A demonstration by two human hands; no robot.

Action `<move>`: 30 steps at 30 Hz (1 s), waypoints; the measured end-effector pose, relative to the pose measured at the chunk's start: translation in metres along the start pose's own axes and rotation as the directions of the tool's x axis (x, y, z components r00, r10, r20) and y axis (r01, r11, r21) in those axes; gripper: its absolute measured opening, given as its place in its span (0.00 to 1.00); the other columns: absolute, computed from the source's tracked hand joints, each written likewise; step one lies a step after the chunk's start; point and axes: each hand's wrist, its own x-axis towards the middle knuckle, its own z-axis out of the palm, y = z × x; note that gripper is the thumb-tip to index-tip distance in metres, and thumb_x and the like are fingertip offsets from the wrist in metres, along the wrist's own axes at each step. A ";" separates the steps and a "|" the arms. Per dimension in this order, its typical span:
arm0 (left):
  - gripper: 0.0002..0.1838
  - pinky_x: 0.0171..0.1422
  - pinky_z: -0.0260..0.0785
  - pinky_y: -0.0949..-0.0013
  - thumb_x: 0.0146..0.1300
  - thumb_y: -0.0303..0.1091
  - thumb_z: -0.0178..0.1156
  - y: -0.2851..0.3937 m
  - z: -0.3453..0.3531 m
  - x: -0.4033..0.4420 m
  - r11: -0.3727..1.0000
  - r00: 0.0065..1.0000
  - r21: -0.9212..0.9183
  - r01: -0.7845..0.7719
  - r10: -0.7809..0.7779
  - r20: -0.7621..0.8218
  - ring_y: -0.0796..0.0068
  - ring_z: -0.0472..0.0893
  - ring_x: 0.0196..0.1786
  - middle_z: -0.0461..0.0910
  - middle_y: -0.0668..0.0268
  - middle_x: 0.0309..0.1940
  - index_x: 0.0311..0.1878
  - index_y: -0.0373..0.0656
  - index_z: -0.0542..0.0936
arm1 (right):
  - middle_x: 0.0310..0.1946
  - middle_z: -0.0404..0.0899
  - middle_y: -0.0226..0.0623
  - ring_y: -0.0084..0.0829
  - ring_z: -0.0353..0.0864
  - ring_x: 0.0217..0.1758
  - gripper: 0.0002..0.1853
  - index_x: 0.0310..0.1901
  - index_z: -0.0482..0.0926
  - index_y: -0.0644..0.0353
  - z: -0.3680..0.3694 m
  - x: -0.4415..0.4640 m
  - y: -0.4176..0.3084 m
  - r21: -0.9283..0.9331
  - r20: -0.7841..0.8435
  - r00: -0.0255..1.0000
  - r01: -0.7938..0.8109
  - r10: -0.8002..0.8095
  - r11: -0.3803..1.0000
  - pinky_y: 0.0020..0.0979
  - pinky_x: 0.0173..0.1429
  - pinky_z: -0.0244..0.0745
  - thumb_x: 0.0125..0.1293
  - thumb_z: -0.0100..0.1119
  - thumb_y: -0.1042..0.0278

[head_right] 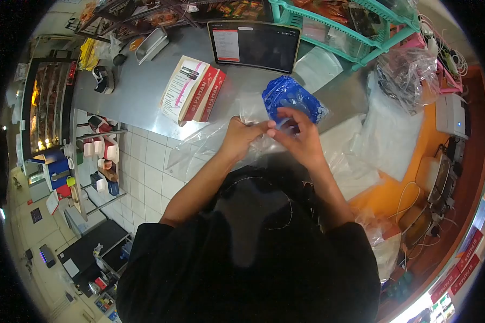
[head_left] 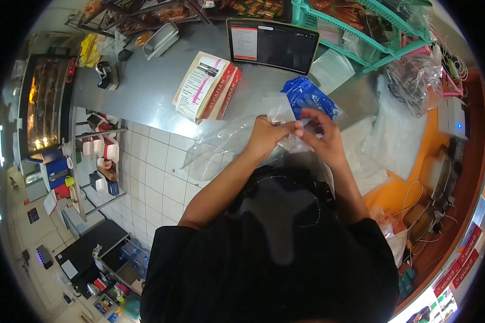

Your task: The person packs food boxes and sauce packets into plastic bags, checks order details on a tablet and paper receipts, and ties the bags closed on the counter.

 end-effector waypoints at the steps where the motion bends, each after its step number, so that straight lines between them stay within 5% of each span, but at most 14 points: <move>1: 0.08 0.33 0.67 0.79 0.63 0.35 0.67 -0.002 -0.001 0.000 1.000 1.000 0.018 0.008 -0.009 0.009 0.86 0.77 0.29 0.82 0.71 0.29 0.37 0.40 0.84 | 0.36 0.82 0.32 0.21 0.77 0.36 0.16 0.48 0.80 0.61 0.001 0.000 0.011 0.090 0.069 0.993 -0.103 0.097 0.991 0.25 0.43 0.72 0.58 0.70 0.69; 5: 0.10 0.32 0.64 0.79 0.65 0.38 0.65 -0.017 -0.030 0.007 0.995 0.991 -0.078 0.057 -0.047 0.125 0.87 0.75 0.28 0.82 0.72 0.29 0.36 0.40 0.85 | 0.29 0.80 0.23 0.13 0.74 0.33 0.07 0.41 0.81 0.61 0.000 0.003 0.011 0.170 0.082 0.975 -0.217 0.206 0.961 0.20 0.39 0.68 0.61 0.66 0.73; 8: 0.10 0.32 0.63 0.79 0.68 0.36 0.62 -0.011 -0.019 -0.001 0.983 0.999 -0.180 0.027 -0.022 0.026 0.88 0.73 0.27 0.81 0.73 0.28 0.35 0.40 0.85 | 0.28 0.78 0.22 0.13 0.73 0.33 0.05 0.38 0.80 0.61 0.001 0.002 0.012 0.245 0.038 0.971 -0.236 0.234 0.940 0.19 0.39 0.68 0.62 0.66 0.74; 11: 0.10 0.33 0.64 0.79 0.67 0.34 0.62 -0.023 -0.025 0.001 0.995 0.995 -0.031 -0.095 0.095 -0.022 0.87 0.74 0.28 0.82 0.72 0.28 0.34 0.38 0.84 | 0.31 0.76 0.21 0.12 0.71 0.34 0.04 0.38 0.78 0.60 0.004 -0.002 0.012 0.244 0.042 0.983 -0.181 0.176 0.953 0.16 0.40 0.66 0.65 0.63 0.75; 17: 0.08 0.28 0.60 0.80 0.62 0.30 0.67 -0.018 -0.019 -0.006 0.985 0.991 -0.126 -0.120 0.112 -0.074 0.87 0.72 0.25 0.80 0.71 0.25 0.29 0.37 0.83 | 0.34 0.77 0.22 0.13 0.72 0.37 0.04 0.40 0.77 0.59 -0.002 -0.004 0.016 0.356 0.002 0.980 -0.188 0.200 0.915 0.18 0.44 0.67 0.65 0.62 0.76; 20: 0.03 0.37 0.68 0.78 0.61 0.26 0.67 -0.027 -0.030 -0.005 0.988 0.989 -0.057 -0.144 0.143 -0.023 0.85 0.78 0.31 0.83 0.69 0.28 0.32 0.39 0.83 | 0.35 0.79 0.26 0.14 0.73 0.39 0.05 0.41 0.78 0.62 -0.008 -0.002 0.015 0.462 0.031 0.983 -0.177 0.184 0.869 0.19 0.45 0.69 0.64 0.61 0.79; 23: 0.06 0.28 0.61 0.80 0.60 0.26 0.68 -0.025 -0.024 -0.008 0.978 0.983 -0.104 -0.181 0.180 -0.027 0.88 0.73 0.26 0.81 0.71 0.26 0.29 0.38 0.81 | 0.38 0.80 0.27 0.16 0.74 0.40 0.07 0.44 0.77 0.62 -0.006 -0.007 0.017 0.438 0.143 0.983 -0.165 0.112 0.884 0.21 0.45 0.71 0.65 0.60 0.79; 25: 0.03 0.36 0.68 0.79 0.60 0.24 0.67 -0.023 -0.024 -0.010 0.986 0.989 -0.081 -0.147 0.147 0.005 0.85 0.77 0.31 0.82 0.69 0.30 0.32 0.39 0.81 | 0.38 0.80 0.28 0.16 0.75 0.39 0.06 0.44 0.78 0.62 0.009 -0.006 -0.010 0.500 0.112 0.985 -0.169 0.130 0.849 0.21 0.45 0.72 0.66 0.59 0.78; 30: 0.02 0.39 0.69 0.80 0.64 0.25 0.63 -0.026 -0.024 -0.012 0.974 0.986 -0.157 -0.164 0.164 -0.010 0.86 0.78 0.34 0.82 0.70 0.33 0.37 0.39 0.79 | 0.39 0.81 0.30 0.19 0.76 0.35 0.08 0.47 0.80 0.61 0.009 -0.005 0.032 0.300 0.059 0.982 -0.188 0.178 0.935 0.21 0.41 0.72 0.68 0.58 0.74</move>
